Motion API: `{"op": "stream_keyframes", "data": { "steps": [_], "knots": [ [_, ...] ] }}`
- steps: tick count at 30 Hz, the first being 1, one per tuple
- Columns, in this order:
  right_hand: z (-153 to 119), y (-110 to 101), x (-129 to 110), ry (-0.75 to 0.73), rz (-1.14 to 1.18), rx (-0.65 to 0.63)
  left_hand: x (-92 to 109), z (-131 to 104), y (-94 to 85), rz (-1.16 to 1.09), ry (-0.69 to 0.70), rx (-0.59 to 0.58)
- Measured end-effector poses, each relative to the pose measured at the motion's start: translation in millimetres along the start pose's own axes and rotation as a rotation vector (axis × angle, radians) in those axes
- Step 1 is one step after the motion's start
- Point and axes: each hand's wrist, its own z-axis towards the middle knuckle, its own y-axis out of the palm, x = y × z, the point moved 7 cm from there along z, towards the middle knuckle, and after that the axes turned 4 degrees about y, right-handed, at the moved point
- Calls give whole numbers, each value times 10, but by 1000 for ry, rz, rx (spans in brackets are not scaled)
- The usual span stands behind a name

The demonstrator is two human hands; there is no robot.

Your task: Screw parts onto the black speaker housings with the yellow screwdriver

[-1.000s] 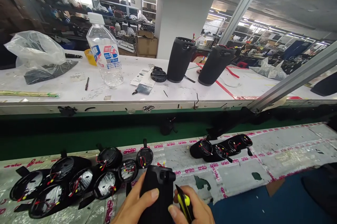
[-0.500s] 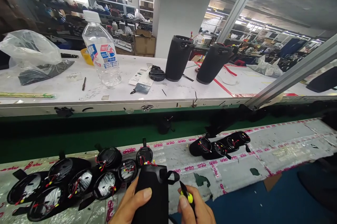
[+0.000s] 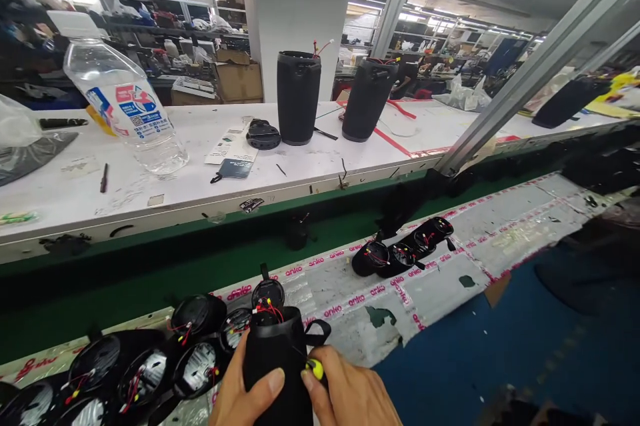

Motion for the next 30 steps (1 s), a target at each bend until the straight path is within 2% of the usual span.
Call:
{"op": "stream_keyframes", "data": {
  "steps": [10,21,26,28,30],
  "knots": [
    [1,45,22,-1,9,-81,91,-24,24,89,28,37],
    [-4,26,30,47,48,-95,72,5,56,85,-10,-18],
    [9,3,44,13,35,-101,149,20,71,192,58,-50],
    [5,14,50,-26,29,-111,185,32,35,266,114,-4],
    [5,39,56,-59,20,-143,227,37,-32,374,185,93]
  ]
}}
